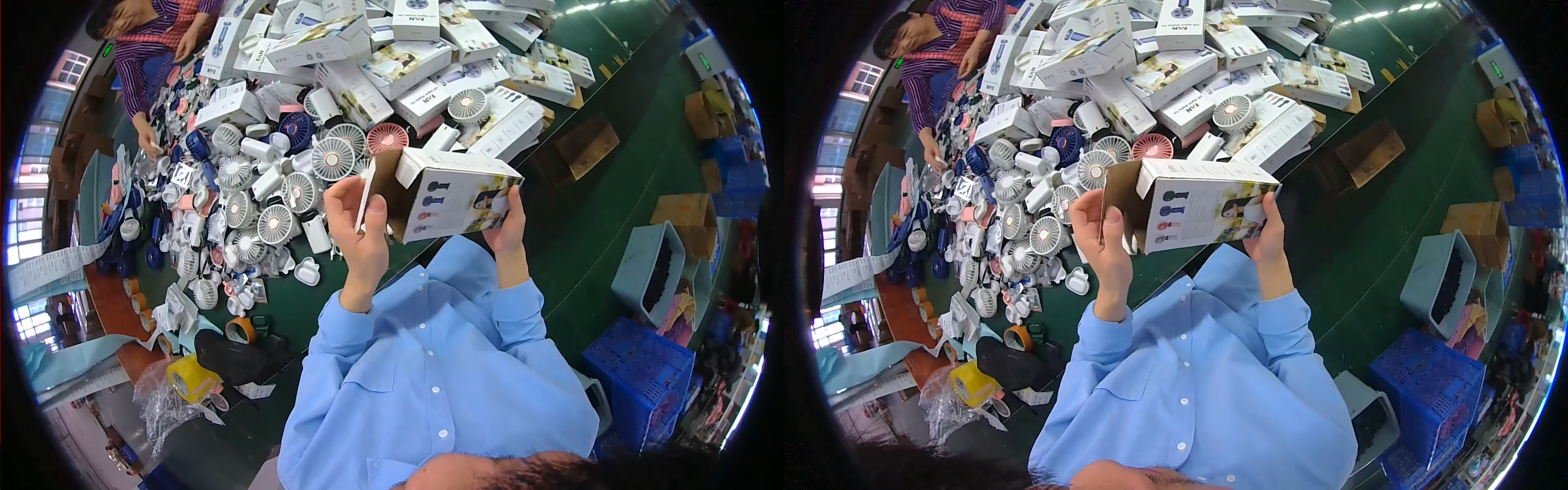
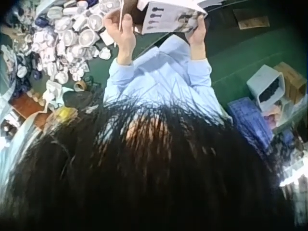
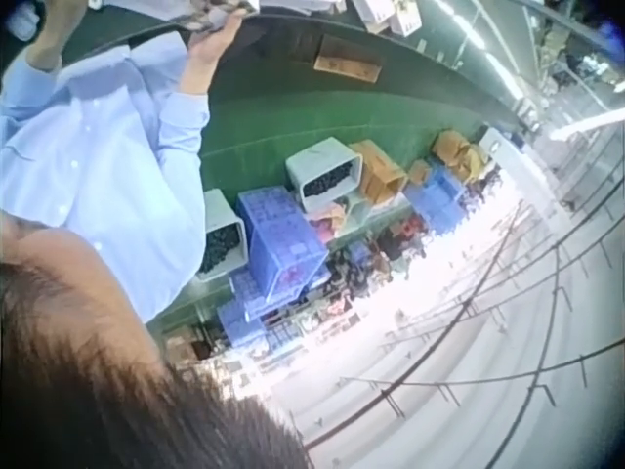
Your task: Packaging small handheld fans into boxes at a production line station.
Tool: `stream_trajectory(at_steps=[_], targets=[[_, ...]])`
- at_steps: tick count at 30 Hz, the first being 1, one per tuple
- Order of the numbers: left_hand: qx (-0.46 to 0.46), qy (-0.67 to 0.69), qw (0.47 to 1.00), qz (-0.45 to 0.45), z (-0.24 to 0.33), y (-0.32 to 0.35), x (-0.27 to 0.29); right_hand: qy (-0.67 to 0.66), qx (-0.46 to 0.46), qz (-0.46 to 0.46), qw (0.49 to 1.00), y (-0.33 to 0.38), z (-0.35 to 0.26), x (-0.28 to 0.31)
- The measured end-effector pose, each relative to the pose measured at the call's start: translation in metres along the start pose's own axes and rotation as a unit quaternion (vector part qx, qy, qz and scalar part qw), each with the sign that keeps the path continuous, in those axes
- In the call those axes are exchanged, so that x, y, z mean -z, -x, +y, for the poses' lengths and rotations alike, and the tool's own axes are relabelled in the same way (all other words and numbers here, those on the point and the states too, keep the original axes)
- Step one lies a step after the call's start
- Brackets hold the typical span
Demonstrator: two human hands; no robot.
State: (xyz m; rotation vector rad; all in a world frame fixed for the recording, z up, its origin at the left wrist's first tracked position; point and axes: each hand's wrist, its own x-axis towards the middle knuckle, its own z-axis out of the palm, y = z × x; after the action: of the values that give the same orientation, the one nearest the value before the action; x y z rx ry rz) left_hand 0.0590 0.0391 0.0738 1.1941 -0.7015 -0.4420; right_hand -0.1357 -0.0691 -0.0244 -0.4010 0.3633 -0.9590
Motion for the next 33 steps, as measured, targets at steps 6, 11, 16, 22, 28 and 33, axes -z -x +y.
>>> stream_trajectory(at_steps=[6,11,16,22,28,33], targets=[[0.039,0.070,0.995,-0.057,0.010,0.015,0.002,-0.085,-0.038,-0.063,0.994,0.003,-0.007,0.004],[0.036,0.068,0.993,-0.091,0.033,0.022,-0.012,-0.144,-0.095,-0.048,0.984,-0.001,-0.002,0.021],[-0.010,0.072,0.994,-0.076,0.034,0.024,-0.012,-0.089,-0.085,0.029,0.992,-0.006,0.008,-0.010],[-0.375,-0.369,0.844,-0.103,0.031,-0.013,0.023,-0.114,-0.095,-0.056,0.987,-0.008,-0.002,0.005],[-0.363,-0.417,0.755,-0.352,0.038,-0.022,0.033,0.122,-0.040,0.015,0.992,-0.011,-0.031,-0.007],[-0.274,-0.336,0.775,-0.459,0.036,-0.032,0.045,0.239,-0.002,0.012,0.971,-0.018,-0.041,-0.025]])
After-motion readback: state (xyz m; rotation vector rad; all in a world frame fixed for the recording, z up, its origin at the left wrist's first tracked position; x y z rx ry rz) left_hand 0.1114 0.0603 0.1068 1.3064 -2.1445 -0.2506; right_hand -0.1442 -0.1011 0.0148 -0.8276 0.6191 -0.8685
